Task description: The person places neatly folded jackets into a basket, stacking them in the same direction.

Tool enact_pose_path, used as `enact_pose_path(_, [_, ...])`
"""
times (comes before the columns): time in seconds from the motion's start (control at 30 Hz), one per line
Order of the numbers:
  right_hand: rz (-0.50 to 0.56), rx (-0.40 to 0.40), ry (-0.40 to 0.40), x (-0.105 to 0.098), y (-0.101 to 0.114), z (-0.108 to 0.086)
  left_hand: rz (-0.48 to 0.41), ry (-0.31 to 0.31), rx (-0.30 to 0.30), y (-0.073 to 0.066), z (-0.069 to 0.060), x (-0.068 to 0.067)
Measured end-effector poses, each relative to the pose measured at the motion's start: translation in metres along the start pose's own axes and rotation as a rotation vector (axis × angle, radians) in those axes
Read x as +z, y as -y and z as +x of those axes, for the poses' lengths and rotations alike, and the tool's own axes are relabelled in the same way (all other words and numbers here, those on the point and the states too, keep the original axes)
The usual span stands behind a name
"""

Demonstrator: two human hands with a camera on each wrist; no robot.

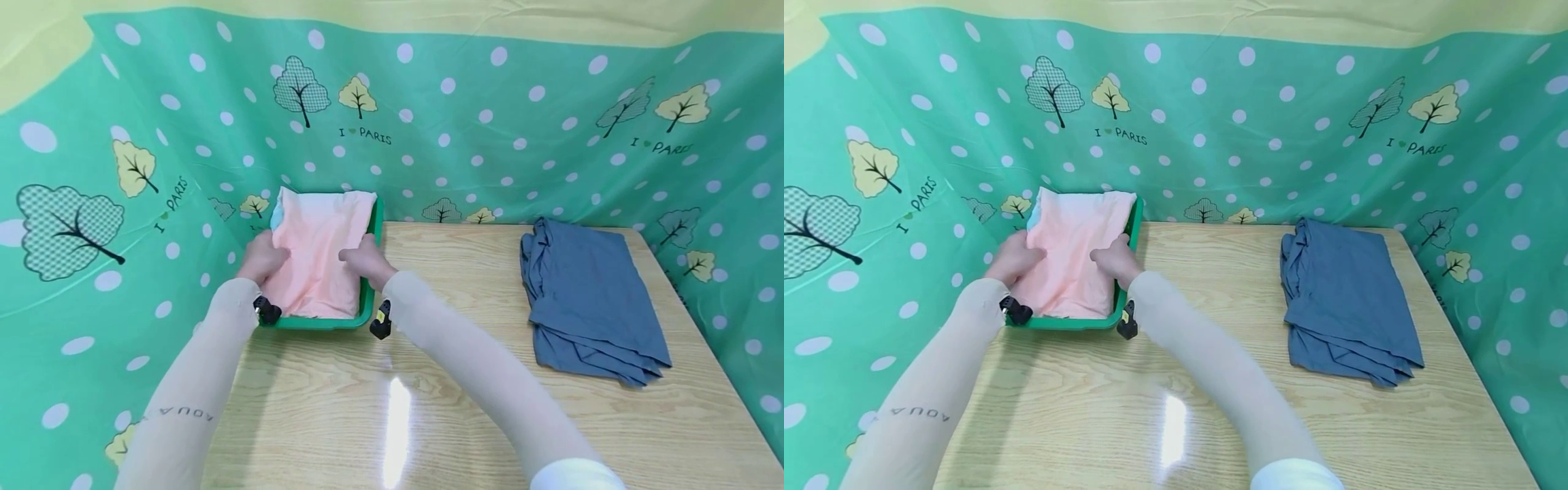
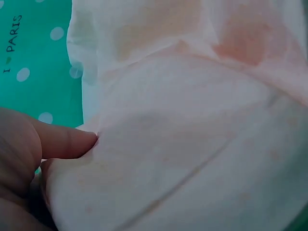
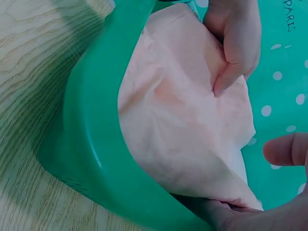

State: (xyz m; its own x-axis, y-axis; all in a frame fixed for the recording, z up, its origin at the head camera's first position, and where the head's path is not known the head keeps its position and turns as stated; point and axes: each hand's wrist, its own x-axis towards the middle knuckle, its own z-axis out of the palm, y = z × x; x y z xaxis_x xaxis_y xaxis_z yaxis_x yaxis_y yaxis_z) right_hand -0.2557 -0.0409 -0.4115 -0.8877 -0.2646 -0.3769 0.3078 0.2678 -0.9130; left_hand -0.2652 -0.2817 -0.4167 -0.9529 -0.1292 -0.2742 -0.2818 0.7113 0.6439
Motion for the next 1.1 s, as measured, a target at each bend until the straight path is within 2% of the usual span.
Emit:
enact_pose_path(0.23, [-0.076, 0.034, 0.045, 0.004, 0.002, -0.005, 0.086, 0.035, -0.031, -0.001, 0.000, 0.000])
enact_pose_path(0.5, [-0.161, 0.025, 0.082, 0.008, 0.005, -0.003, 0.143, 0.072, -0.033, 0.001, 0.004, 0.000])
enact_pose_path(0.63, [-0.215, 0.045, 0.106, 0.008, 0.007, -0.003, 0.161, 0.107, -0.061, 0.003, 0.007, -0.001])
enact_pose_path(0.87, [-0.231, 0.079, 0.128, 0.010, 0.010, -0.003, 0.211, 0.147, -0.114, 0.005, 0.013, 0.001])
enact_pose_path(1.1, [-0.239, 0.099, 0.132, 0.013, 0.010, 0.000, 0.235, 0.138, -0.103, 0.002, 0.012, 0.001])
